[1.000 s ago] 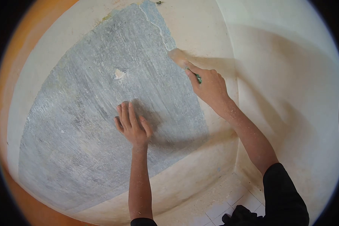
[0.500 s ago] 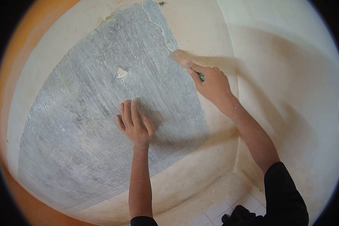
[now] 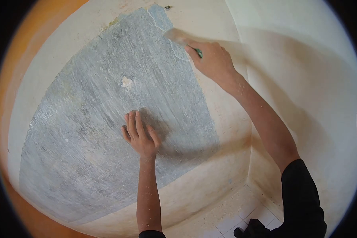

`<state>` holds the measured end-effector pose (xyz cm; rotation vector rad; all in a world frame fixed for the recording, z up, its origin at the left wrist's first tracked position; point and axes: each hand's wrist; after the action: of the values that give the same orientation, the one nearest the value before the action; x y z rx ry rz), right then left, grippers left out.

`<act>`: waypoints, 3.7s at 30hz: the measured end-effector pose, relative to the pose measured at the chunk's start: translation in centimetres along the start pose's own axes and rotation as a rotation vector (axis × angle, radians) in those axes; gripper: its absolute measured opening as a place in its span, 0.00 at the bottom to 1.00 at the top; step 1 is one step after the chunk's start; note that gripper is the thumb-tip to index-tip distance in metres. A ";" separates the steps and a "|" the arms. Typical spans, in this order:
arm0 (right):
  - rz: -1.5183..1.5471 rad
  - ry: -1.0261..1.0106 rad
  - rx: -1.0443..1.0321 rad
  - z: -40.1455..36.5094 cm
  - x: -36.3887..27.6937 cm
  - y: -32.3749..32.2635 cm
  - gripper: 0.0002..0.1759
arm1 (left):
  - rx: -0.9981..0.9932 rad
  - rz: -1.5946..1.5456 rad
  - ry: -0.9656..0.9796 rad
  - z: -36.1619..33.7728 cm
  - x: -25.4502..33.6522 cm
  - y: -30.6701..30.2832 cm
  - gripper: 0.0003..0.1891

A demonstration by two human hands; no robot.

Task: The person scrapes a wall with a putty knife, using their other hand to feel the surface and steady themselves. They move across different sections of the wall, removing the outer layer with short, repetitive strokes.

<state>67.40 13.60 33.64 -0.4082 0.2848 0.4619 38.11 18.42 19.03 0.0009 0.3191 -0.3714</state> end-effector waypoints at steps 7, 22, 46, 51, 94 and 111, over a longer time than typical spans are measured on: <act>0.121 0.033 0.006 -3.4 2.2 2.4 0.19 | 0.002 0.009 0.014 -0.1 -0.1 0.0 0.26; 0.178 0.027 0.017 1.2 -0.4 1.1 0.19 | -0.011 0.033 0.015 0.0 0.0 -0.1 0.26; -0.017 0.010 -0.063 6.1 -2.3 -2.2 0.19 | -0.011 0.042 -0.021 0.1 0.7 0.2 0.27; -0.002 -0.108 0.007 2.7 -0.6 -0.3 0.19 | -0.008 0.013 -0.022 0.0 0.3 -0.1 0.27; 0.002 -0.071 -0.014 6.4 -2.0 -0.4 0.19 | -0.027 0.022 -0.008 0.2 0.4 -0.2 0.27; -0.005 -0.014 0.008 6.0 -1.9 -0.7 0.20 | -0.024 -0.001 -0.031 0.0 0.7 -0.3 0.27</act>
<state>67.08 14.95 39.80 -0.3980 0.2725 0.4587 38.65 17.93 18.80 -0.0288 0.2932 -0.3680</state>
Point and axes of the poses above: each hand's wrist, its own z-axis towards the middle knuckle, its own y-axis out of the palm, x = y × z, and after that the axes turned 5 degrees about y, right-handed
